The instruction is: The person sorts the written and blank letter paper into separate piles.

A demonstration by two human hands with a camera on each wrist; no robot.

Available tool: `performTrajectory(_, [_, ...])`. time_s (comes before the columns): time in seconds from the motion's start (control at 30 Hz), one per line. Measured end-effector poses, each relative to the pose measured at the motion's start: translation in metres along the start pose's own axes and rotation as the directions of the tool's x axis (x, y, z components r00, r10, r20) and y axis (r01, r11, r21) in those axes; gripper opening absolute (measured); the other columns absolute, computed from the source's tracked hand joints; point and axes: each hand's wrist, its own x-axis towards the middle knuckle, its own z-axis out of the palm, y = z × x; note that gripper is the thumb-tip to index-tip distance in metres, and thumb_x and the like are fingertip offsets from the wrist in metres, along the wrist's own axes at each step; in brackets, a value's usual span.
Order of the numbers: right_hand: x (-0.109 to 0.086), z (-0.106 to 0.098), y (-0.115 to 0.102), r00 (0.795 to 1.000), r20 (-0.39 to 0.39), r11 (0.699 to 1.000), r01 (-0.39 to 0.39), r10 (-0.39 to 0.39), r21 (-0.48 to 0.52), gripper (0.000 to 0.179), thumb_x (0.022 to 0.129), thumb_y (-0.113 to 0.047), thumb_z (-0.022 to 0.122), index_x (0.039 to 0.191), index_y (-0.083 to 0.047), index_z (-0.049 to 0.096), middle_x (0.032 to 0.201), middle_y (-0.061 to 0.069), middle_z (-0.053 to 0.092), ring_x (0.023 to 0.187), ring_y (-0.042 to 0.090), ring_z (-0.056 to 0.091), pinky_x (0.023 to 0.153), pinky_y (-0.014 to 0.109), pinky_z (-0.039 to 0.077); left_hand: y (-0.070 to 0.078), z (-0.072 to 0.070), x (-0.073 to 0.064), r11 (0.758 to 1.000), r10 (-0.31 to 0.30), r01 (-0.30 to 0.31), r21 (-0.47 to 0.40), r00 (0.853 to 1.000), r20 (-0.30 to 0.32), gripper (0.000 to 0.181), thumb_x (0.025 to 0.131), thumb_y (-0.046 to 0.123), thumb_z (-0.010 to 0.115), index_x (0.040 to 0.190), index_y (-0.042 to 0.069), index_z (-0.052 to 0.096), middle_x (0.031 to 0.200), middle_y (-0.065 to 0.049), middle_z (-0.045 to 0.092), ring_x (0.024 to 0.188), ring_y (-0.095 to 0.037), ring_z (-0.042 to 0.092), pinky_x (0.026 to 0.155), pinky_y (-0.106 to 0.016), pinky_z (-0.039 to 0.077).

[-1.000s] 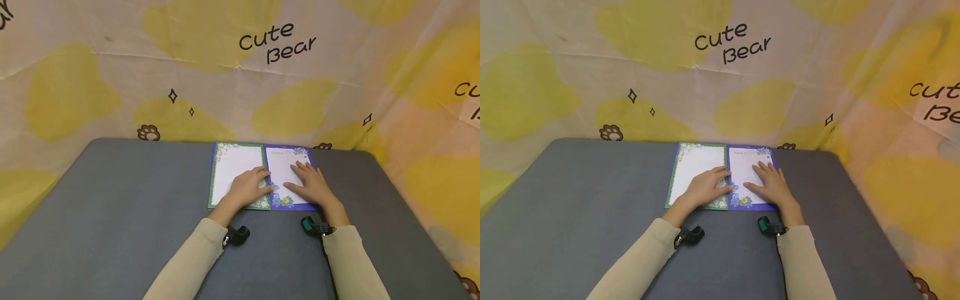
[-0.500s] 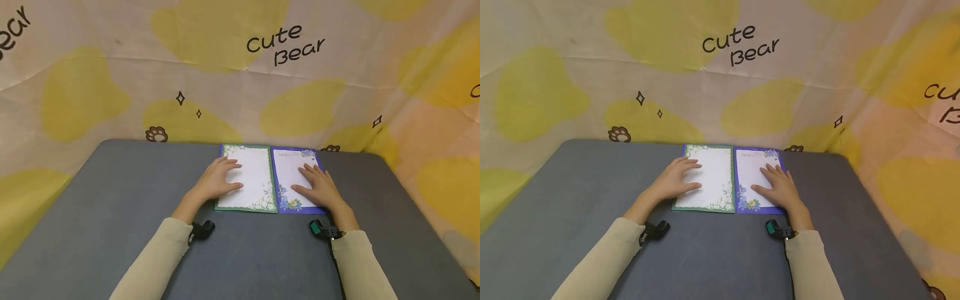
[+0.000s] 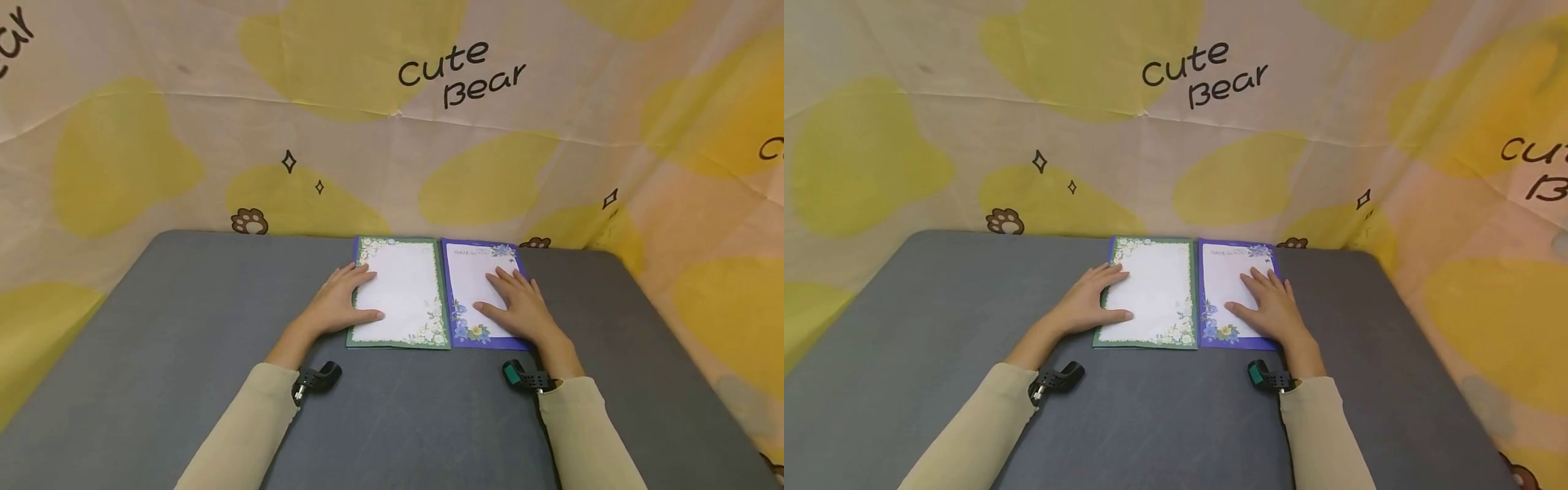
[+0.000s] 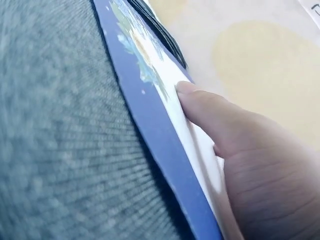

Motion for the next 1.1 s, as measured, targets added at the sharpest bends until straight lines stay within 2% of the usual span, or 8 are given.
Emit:
performTrajectory(0.07, [0.001, -0.002, -0.005, 0.998, -0.050, 0.999, 0.044, -0.046, -0.030, 0.074, 0.092, -0.052, 0.066, 0.149, -0.008, 0.050, 0.161, 0.021, 0.037, 0.153, 0.049, 0.020, 0.122, 0.071, 0.007, 0.000, 0.000, 0.000, 0.999, -0.007, 0.007, 0.036, 1.000, 0.005, 0.083, 0.084, 0.054, 0.077, 0.152, 0.017, 0.048, 0.166, -0.006, 0.033, 0.158, -0.033, 0.019, 0.128, -0.058, 0.014])
performTrajectory(0.13, [0.003, -0.003, -0.015, 0.989, -0.113, 0.995, 0.095, -0.095, -0.007, 0.068, 0.091, -0.046, 0.070, 0.145, -0.007, 0.055, 0.158, 0.020, 0.043, 0.152, 0.045, 0.027, 0.123, 0.068, 0.015, 0.000, 0.000, -0.001, 0.998, -0.013, 0.012, 0.055, 1.000, 0.005, 0.082, 0.084, 0.054, 0.076, 0.152, 0.017, 0.049, 0.166, -0.006, 0.034, 0.158, -0.034, 0.020, 0.128, -0.057, 0.015])
performTrajectory(0.27, [0.011, -0.001, -0.047, 0.972, -0.174, 0.964, 0.190, -0.158, 0.185, 0.062, 0.092, -0.039, 0.073, 0.143, -0.007, 0.057, 0.155, 0.017, 0.048, 0.148, 0.040, 0.038, 0.120, 0.065, 0.027, 0.000, 0.000, -0.002, 0.998, -0.007, 0.006, 0.062, 1.000, 0.006, 0.081, 0.084, 0.055, 0.076, 0.151, 0.017, 0.050, 0.166, -0.006, 0.034, 0.158, -0.033, 0.021, 0.128, -0.056, 0.015])
performTrajectory(0.33, [0.014, 0.004, -0.062, 0.972, -0.152, 0.939, 0.216, -0.180, 0.267, 0.064, 0.092, -0.039, 0.073, 0.145, -0.007, 0.055, 0.157, 0.015, 0.046, 0.148, 0.039, 0.039, 0.119, 0.064, 0.030, 0.000, 0.001, -0.001, 0.998, -0.002, 0.001, 0.066, 1.000, 0.003, 0.082, 0.083, 0.056, 0.076, 0.150, 0.018, 0.051, 0.165, -0.006, 0.035, 0.158, -0.033, 0.021, 0.128, -0.056, 0.015])
performTrajectory(0.4, [0.016, 0.011, -0.073, 0.972, -0.116, 0.930, 0.231, -0.206, 0.286, 0.069, 0.091, -0.041, 0.075, 0.147, -0.008, 0.052, 0.159, 0.014, 0.044, 0.150, 0.038, 0.036, 0.120, 0.063, 0.030, 0.000, 0.001, -0.001, 0.997, 0.005, -0.005, 0.074, 1.000, 0.000, 0.083, 0.081, 0.058, 0.077, 0.150, 0.018, 0.051, 0.165, -0.005, 0.036, 0.158, -0.032, 0.021, 0.128, -0.056, 0.015])
performTrajectory(0.63, [0.011, 0.030, -0.077, 0.958, 0.036, 0.945, 0.274, -0.284, 0.181, 0.091, 0.081, -0.049, 0.080, 0.155, -0.013, 0.042, 0.166, 0.013, 0.031, 0.156, 0.034, 0.024, 0.126, 0.061, 0.016, 0.002, 0.003, 0.000, 0.989, 0.039, -0.045, 0.140, 0.998, 0.040, 0.096, 0.074, 0.066, 0.078, 0.152, 0.019, 0.048, 0.166, -0.007, 0.034, 0.158, -0.034, 0.018, 0.129, -0.056, 0.011])
performTrajectory(0.77, [0.010, 0.031, -0.076, 0.949, 0.054, 0.945, 0.303, -0.312, 0.126, 0.094, 0.080, -0.055, 0.079, 0.156, -0.013, 0.042, 0.166, 0.014, 0.031, 0.156, 0.035, 0.024, 0.127, 0.061, 0.012, 0.002, 0.003, 0.001, 0.986, 0.042, -0.049, 0.160, 0.998, 0.048, 0.101, 0.070, 0.068, 0.080, 0.153, 0.020, 0.047, 0.167, -0.008, 0.031, 0.159, -0.035, 0.016, 0.129, -0.057, 0.010])
performTrajectory(1.1, [0.013, 0.028, -0.083, 0.955, 0.096, 0.958, 0.273, -0.281, 0.091, 0.093, 0.082, -0.056, 0.078, 0.156, -0.014, 0.041, 0.167, 0.011, 0.030, 0.157, 0.033, 0.023, 0.127, 0.059, 0.012, 0.004, 0.000, -0.001, 0.989, 0.029, -0.037, 0.146, 0.998, 0.056, 0.100, 0.071, 0.068, 0.081, 0.153, 0.021, 0.048, 0.167, -0.008, 0.032, 0.159, -0.035, 0.015, 0.128, -0.058, 0.009])
